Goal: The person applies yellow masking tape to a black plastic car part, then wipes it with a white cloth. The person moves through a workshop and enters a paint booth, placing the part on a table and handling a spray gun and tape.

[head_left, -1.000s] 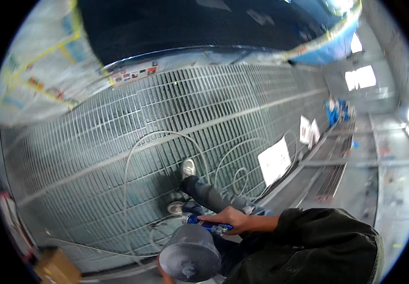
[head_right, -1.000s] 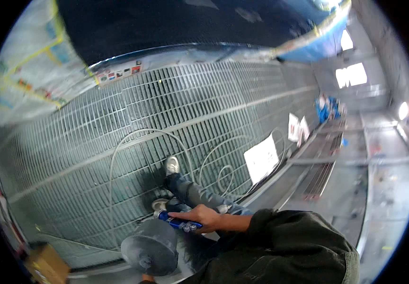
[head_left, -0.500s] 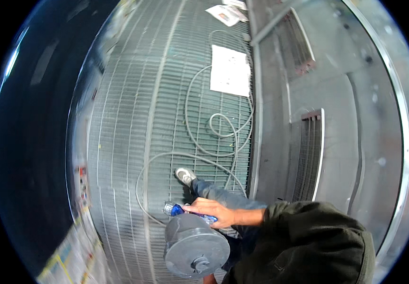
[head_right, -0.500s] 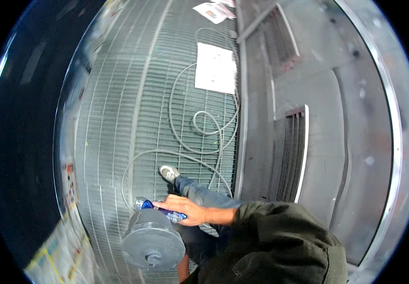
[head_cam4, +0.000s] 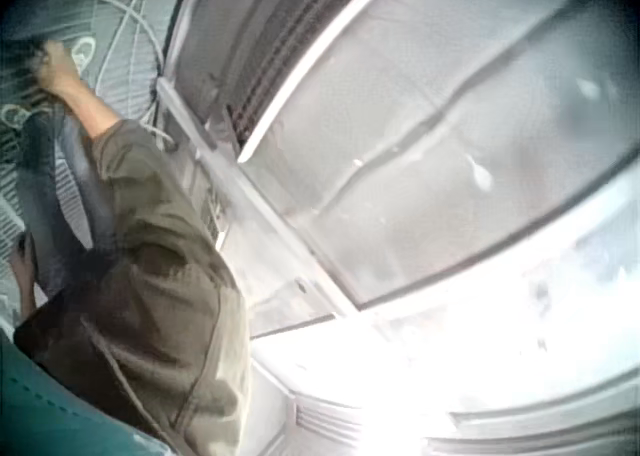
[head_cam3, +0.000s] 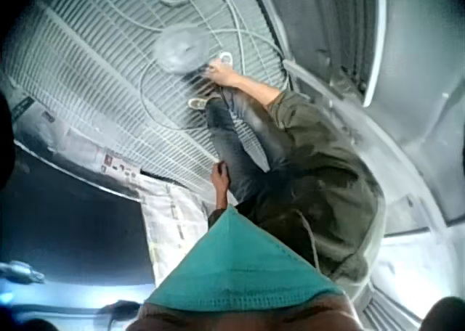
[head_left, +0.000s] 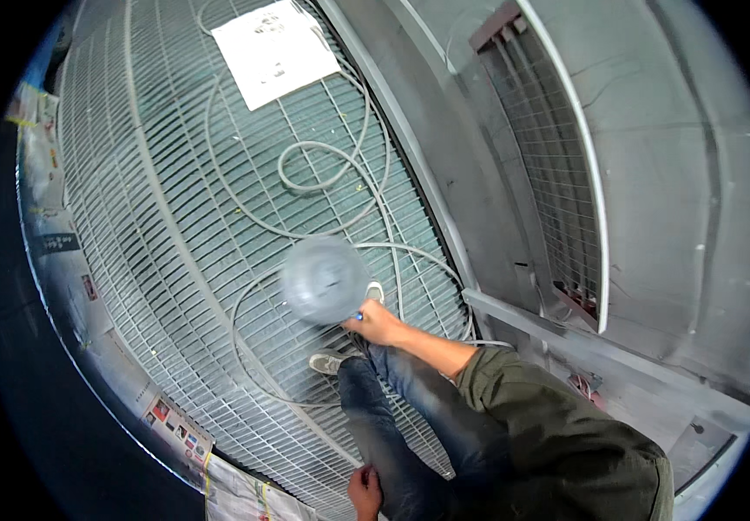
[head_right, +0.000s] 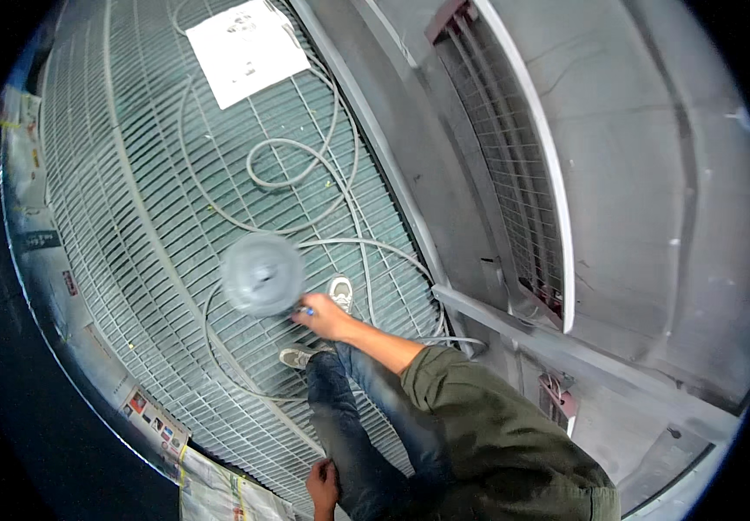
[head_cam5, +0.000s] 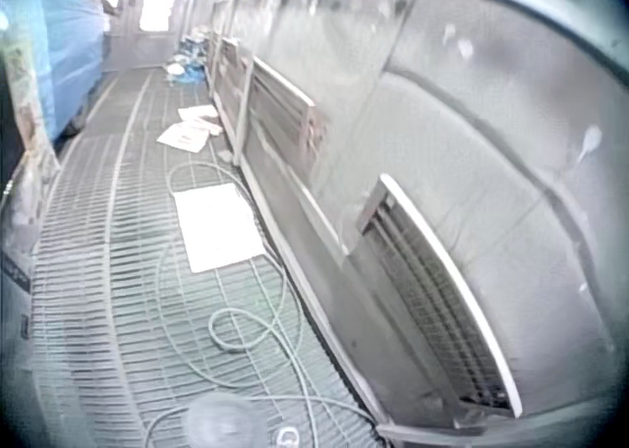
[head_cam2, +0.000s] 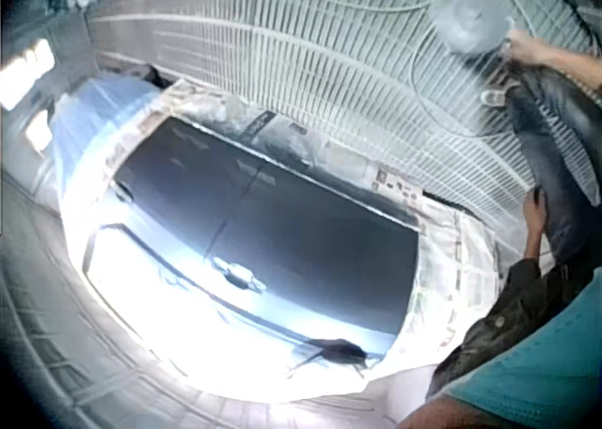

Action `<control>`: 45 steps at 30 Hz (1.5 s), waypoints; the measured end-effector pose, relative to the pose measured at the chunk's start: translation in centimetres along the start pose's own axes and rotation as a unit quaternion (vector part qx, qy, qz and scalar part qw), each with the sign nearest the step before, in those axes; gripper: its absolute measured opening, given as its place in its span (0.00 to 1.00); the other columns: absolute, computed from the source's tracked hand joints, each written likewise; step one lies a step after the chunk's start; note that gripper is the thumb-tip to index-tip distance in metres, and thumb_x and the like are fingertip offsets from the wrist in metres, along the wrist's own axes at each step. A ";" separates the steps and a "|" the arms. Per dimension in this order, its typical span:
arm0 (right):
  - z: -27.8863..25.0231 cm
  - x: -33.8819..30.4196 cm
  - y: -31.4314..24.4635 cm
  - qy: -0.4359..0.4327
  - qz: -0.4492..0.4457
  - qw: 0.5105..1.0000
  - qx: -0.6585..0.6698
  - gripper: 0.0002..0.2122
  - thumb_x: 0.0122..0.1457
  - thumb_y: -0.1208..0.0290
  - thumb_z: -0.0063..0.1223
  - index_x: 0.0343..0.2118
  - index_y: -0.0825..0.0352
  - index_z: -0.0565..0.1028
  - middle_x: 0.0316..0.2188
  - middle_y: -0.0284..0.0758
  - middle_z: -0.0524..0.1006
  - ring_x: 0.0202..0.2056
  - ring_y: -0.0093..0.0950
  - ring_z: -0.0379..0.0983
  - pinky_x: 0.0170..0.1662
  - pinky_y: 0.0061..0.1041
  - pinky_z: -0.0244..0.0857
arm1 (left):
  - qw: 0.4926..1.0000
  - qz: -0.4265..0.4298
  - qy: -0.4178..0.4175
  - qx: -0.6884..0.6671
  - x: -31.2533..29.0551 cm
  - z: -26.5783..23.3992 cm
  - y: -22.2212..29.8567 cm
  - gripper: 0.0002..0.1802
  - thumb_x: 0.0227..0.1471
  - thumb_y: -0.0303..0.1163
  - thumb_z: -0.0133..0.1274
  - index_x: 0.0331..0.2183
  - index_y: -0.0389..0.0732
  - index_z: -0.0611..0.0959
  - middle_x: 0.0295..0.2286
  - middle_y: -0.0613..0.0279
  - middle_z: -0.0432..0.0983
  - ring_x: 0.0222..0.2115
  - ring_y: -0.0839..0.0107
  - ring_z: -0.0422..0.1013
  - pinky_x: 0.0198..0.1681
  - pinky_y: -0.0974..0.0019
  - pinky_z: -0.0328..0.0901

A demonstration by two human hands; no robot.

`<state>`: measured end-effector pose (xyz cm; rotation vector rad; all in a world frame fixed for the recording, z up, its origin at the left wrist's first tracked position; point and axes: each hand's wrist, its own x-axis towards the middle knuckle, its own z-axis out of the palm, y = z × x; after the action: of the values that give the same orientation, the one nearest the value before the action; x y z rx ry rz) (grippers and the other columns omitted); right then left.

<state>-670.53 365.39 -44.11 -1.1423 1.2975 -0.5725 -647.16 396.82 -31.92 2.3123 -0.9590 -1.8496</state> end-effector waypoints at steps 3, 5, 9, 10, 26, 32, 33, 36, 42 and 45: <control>-3.4 1.7 7.9 0.158 0.067 0.983 -0.059 0.17 0.52 0.71 0.57 0.46 0.69 0.73 0.41 0.45 0.77 0.42 0.34 0.73 0.47 0.32 0.64 | 1.000 -0.016 0.017 0.014 1.3 0.5 3.2 0.12 0.53 0.31 0.50 0.37 0.34 0.79 0.29 0.48 0.77 0.29 0.59 0.74 0.35 0.60 0.67; -6.9 3.3 16.8 0.177 0.218 0.958 -0.053 0.16 0.51 0.72 0.58 0.44 0.69 0.75 0.38 0.44 0.78 0.41 0.32 0.73 0.47 0.30 0.64 | 0.996 0.036 0.016 0.075 2.8 0.8 5.1 0.14 0.58 0.34 0.45 0.38 0.34 0.78 0.31 0.43 0.76 0.32 0.53 0.72 0.36 0.57 0.65; -13.1 5.5 28.6 0.339 0.152 0.928 -0.010 0.16 0.52 0.74 0.57 0.44 0.71 0.74 0.35 0.41 0.79 0.36 0.29 0.75 0.44 0.26 0.66 | 0.990 -0.044 0.060 0.120 6.4 2.2 8.4 0.14 0.57 0.34 0.44 0.36 0.33 0.77 0.29 0.42 0.75 0.29 0.50 0.71 0.35 0.57 0.65; -13.4 6.8 30.0 0.345 0.176 0.922 -0.007 0.16 0.52 0.75 0.57 0.45 0.71 0.74 0.35 0.41 0.79 0.36 0.28 0.75 0.44 0.25 0.66 | 0.990 -0.050 0.078 0.103 7.2 2.6 8.8 0.13 0.56 0.33 0.44 0.35 0.33 0.76 0.28 0.42 0.74 0.29 0.49 0.71 0.34 0.56 0.65; -19.3 9.9 39.9 0.334 0.348 0.873 -0.066 0.20 0.49 0.71 0.62 0.47 0.65 0.74 0.39 0.43 0.78 0.40 0.35 0.76 0.45 0.29 0.67 | 0.975 -0.012 0.173 0.139 12.4 1.1 11.0 0.10 0.56 0.33 0.46 0.33 0.35 0.76 0.22 0.48 0.73 0.22 0.57 0.67 0.29 0.59 0.64; -17.6 7.8 34.9 0.361 0.406 0.824 -0.160 0.32 0.45 0.66 0.61 0.54 0.66 0.64 0.47 0.48 0.73 0.48 0.43 0.71 0.51 0.34 0.65 | 0.972 -0.007 0.132 0.196 12.1 0.5 12.3 0.13 0.56 0.35 0.43 0.35 0.35 0.76 0.25 0.39 0.73 0.26 0.43 0.68 0.29 0.52 0.63; -16.7 6.3 33.8 0.383 0.426 0.804 -0.156 0.32 0.46 0.67 0.60 0.55 0.66 0.62 0.47 0.48 0.72 0.49 0.44 0.70 0.51 0.36 0.64 | 0.972 0.011 0.118 0.205 12.0 0.5 12.5 0.14 0.56 0.36 0.43 0.36 0.35 0.75 0.26 0.38 0.73 0.27 0.42 0.69 0.29 0.51 0.62; -12.6 1.5 28.8 0.258 0.439 0.852 -0.118 0.28 0.49 0.59 0.58 0.53 0.65 0.67 0.53 0.45 0.68 0.53 0.44 0.65 0.52 0.38 0.61 | 0.950 -0.012 0.045 0.309 10.5 0.0 11.8 0.17 0.57 0.39 0.44 0.39 0.34 0.76 0.31 0.38 0.74 0.32 0.40 0.69 0.35 0.50 0.63; -6.8 -8.8 6.3 0.219 0.201 0.954 0.031 0.14 0.52 0.67 0.56 0.42 0.65 0.75 0.35 0.40 0.79 0.38 0.34 0.76 0.42 0.30 0.69 | 0.945 0.139 -0.068 0.289 4.8 -2.5 10.7 0.16 0.51 0.38 0.50 0.37 0.36 0.78 0.33 0.46 0.75 0.33 0.54 0.72 0.39 0.57 0.65; -7.2 -14.5 -0.8 0.187 0.164 0.968 0.042 0.13 0.54 0.67 0.55 0.41 0.65 0.77 0.34 0.38 0.79 0.36 0.29 0.77 0.41 0.26 0.69 | 0.929 0.219 -0.059 0.291 2.9 -5.1 15.2 0.07 0.45 0.27 0.55 0.29 0.35 0.79 0.25 0.54 0.76 0.26 0.60 0.73 0.34 0.61 0.67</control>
<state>-680.61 375.20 -36.05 -0.7454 1.7276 -0.6073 -649.03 381.36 -27.08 1.9751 -2.0778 -1.6802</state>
